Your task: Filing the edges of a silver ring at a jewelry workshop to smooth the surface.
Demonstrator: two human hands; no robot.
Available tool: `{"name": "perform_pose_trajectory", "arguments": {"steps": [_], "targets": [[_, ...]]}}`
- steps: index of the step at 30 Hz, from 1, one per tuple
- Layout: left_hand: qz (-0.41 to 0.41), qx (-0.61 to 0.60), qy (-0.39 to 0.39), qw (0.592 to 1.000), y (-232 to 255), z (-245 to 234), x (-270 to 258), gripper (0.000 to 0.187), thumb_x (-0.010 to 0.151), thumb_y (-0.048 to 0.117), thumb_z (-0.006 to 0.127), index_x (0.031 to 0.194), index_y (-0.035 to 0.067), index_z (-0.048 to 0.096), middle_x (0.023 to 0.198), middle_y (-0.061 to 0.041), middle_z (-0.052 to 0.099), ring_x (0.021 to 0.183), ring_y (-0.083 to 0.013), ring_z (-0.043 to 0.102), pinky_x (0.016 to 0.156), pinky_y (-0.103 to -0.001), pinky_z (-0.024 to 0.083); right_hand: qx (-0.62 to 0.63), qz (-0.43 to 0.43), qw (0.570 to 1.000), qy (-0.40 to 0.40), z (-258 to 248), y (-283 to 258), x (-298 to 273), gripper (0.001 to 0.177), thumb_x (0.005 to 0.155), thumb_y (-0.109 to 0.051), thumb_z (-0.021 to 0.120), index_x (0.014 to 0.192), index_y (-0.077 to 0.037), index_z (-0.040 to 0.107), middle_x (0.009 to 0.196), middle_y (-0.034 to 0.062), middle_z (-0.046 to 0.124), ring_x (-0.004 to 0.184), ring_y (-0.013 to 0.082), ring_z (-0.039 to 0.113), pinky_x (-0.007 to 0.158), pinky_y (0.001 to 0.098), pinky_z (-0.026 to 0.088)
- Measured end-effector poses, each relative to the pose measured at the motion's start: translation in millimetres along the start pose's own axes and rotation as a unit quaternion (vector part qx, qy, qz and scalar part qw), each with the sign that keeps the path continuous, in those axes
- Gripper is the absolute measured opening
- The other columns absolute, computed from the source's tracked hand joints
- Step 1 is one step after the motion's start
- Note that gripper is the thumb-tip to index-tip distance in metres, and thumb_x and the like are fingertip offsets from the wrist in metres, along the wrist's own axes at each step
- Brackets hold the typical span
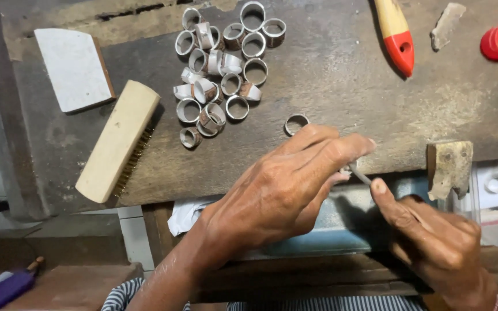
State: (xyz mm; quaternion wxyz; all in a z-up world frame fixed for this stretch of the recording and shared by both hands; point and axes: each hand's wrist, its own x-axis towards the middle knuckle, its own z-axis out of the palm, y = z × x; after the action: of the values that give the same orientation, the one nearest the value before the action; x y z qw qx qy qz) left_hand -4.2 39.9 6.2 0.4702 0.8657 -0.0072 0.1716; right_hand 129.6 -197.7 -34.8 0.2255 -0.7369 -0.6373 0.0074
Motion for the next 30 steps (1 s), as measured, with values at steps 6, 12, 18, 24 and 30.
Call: {"name": "perform_pose_trajectory", "arguments": {"steps": [6, 12, 18, 24, 30], "targets": [[0.001, 0.0, -0.006, 1.0, 1.5, -2.5, -0.8, 0.042, 0.102, -0.014, 0.053, 0.139, 0.004, 0.045, 0.12, -0.019, 0.058, 0.113, -0.0327, 0.062, 0.096, -0.04, 0.057, 0.014, 0.017, 1.0, 0.0, 1.3, -4.1, -6.4, 0.045, 0.095, 0.009, 0.057, 0.14, 0.001, 0.061, 0.07, 0.0027, 0.048, 0.048, 0.0151, 0.041, 0.048, 0.0331, 0.037], [0.007, -0.003, -0.013, 1.0, 0.8, -1.1, 0.5, 0.037, 0.105, -0.01, 0.054, 0.139, 0.003, 0.044, 0.118, -0.018, 0.058, 0.112, -0.0321, 0.061, 0.099, -0.039, 0.056, 0.039, 0.038, 0.998, -0.008, -0.9, -10.5, -6.8, 0.048, 0.094, 0.007, 0.056, 0.141, 0.0, 0.059, 0.072, 0.003, 0.046, 0.049, 0.0155, 0.038, 0.048, 0.032, 0.035], [0.008, -0.007, -0.01, 1.0, 0.8, -0.1, -0.4, 0.042, 0.101, -0.017, 0.053, 0.138, 0.002, 0.045, 0.116, -0.018, 0.057, 0.111, -0.0322, 0.061, 0.094, -0.039, 0.057, 0.039, 0.039, 0.998, -0.005, 0.7, -12.5, -6.0, 0.044, 0.096, 0.005, 0.06, 0.14, 0.002, 0.06, 0.071, 0.0033, 0.047, 0.049, 0.0143, 0.038, 0.049, 0.0303, 0.036], [0.012, 0.006, -0.009, 1.0, -0.1, 1.2, -2.0, 0.042, 0.103, -0.014, 0.058, 0.14, 0.002, 0.044, 0.118, -0.018, 0.058, 0.111, -0.0312, 0.062, 0.096, -0.038, 0.058, 0.034, 0.061, 0.998, 0.001, 2.2, -13.1, -5.6, 0.043, 0.097, -0.001, 0.061, 0.14, 0.0, 0.061, 0.073, 0.0036, 0.051, 0.048, 0.0151, 0.039, 0.048, 0.032, 0.035], [0.027, 0.014, 0.007, 1.0, 3.8, 1.5, 0.0, 0.039, 0.108, -0.003, 0.06, 0.142, 0.0, 0.042, 0.132, -0.021, 0.064, 0.122, -0.0354, 0.063, 0.107, -0.042, 0.057, 0.073, 0.109, 0.988, 0.085, 5.7, -12.1, -19.0, 0.038, 0.096, 0.0, 0.065, 0.133, 0.01, 0.065, 0.097, 0.0175, 0.069, 0.057, 0.0136, 0.059, 0.058, 0.0311, 0.048]]}}
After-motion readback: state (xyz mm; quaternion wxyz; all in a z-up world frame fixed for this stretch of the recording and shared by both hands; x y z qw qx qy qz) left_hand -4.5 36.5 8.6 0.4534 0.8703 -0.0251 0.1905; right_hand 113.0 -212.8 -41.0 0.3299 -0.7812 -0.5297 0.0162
